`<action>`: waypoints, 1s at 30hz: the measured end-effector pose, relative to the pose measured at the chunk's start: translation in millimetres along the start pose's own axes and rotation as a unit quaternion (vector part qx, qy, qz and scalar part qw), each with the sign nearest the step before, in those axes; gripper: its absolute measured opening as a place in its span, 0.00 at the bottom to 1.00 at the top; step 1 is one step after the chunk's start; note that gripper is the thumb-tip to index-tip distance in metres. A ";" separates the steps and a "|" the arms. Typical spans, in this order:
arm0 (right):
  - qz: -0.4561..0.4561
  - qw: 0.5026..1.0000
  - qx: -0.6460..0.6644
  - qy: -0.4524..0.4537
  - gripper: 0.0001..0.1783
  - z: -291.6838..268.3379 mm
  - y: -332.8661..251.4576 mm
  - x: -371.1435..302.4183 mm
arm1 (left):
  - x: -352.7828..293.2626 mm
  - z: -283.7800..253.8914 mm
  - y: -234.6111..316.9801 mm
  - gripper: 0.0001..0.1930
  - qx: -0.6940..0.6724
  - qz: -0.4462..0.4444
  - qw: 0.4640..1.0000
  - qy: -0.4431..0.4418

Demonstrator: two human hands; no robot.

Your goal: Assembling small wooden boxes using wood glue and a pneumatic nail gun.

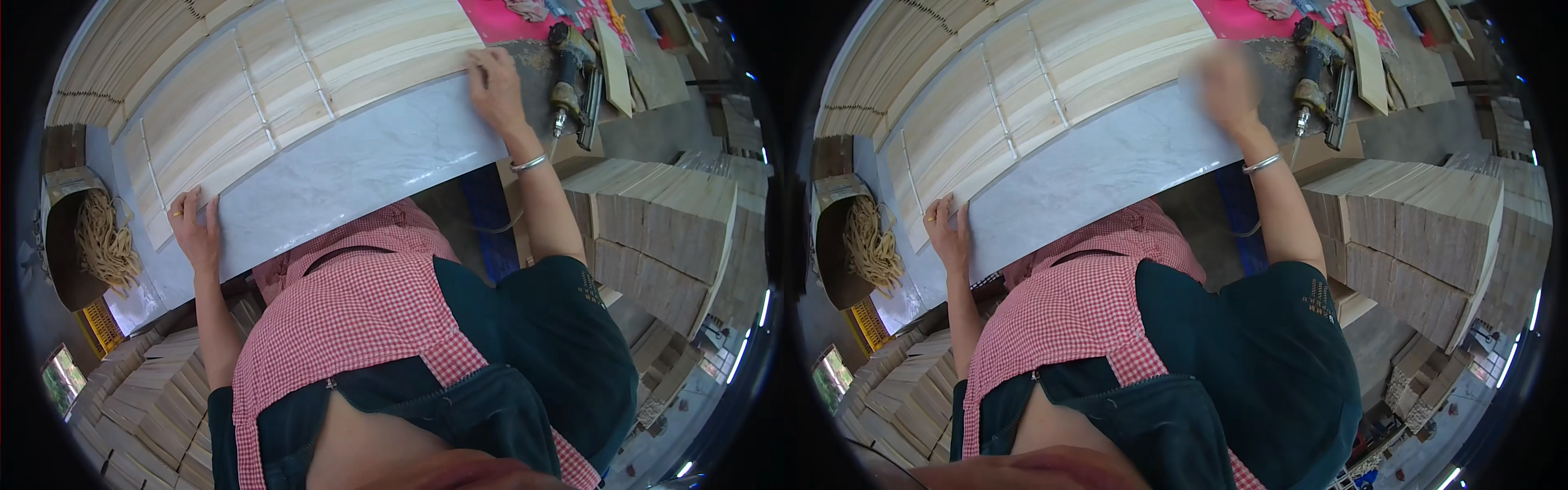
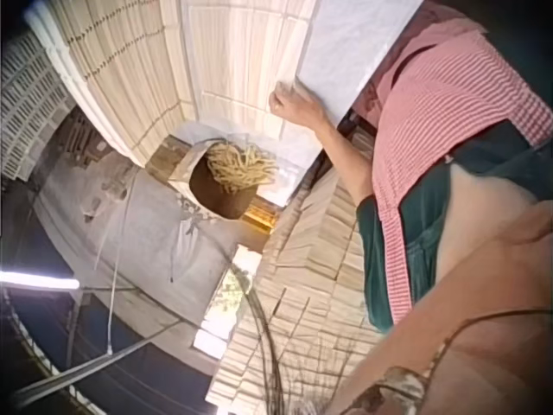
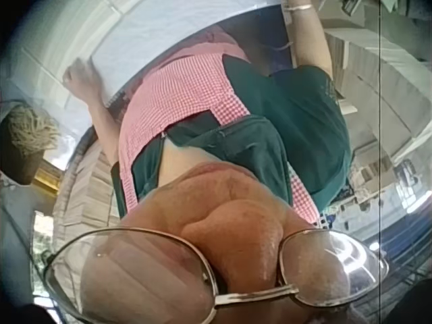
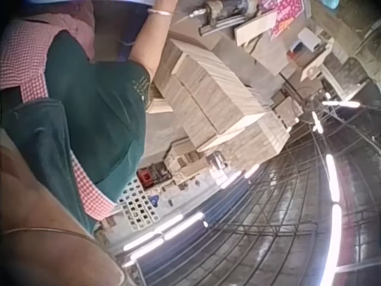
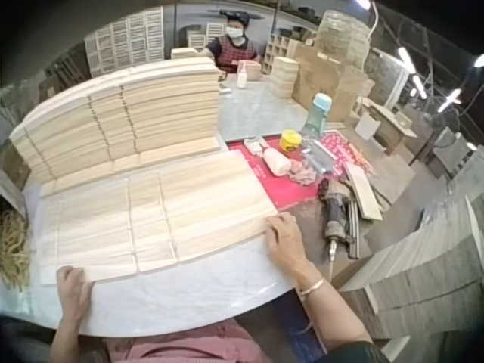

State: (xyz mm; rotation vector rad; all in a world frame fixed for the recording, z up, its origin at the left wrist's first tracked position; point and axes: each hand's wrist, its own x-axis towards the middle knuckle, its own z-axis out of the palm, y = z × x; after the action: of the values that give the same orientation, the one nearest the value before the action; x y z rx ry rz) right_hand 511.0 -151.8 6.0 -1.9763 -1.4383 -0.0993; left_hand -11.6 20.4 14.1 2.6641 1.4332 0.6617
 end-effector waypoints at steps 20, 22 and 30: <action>-0.014 0.996 -0.073 -0.043 0.19 -61.8 49.5 -9.9 | -6.6 4.2 9.9 0.20 0.005 -0.007 0.999 0.044; -0.015 0.995 -0.099 0.013 0.16 -60.1 66.8 35.3 | -5.6 2.7 10.9 0.20 0.000 -0.009 0.999 0.032; 0.063 0.938 -0.331 -0.079 0.19 -29.5 191.6 150.4 | -3.1 -5.3 20.2 0.20 -0.016 -0.015 1.000 0.015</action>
State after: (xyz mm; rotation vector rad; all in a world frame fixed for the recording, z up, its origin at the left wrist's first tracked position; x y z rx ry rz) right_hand 744.4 -76.0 2.9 -2.6667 -1.4980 -0.4244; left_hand 0.8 5.5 22.6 2.6148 1.4535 0.7182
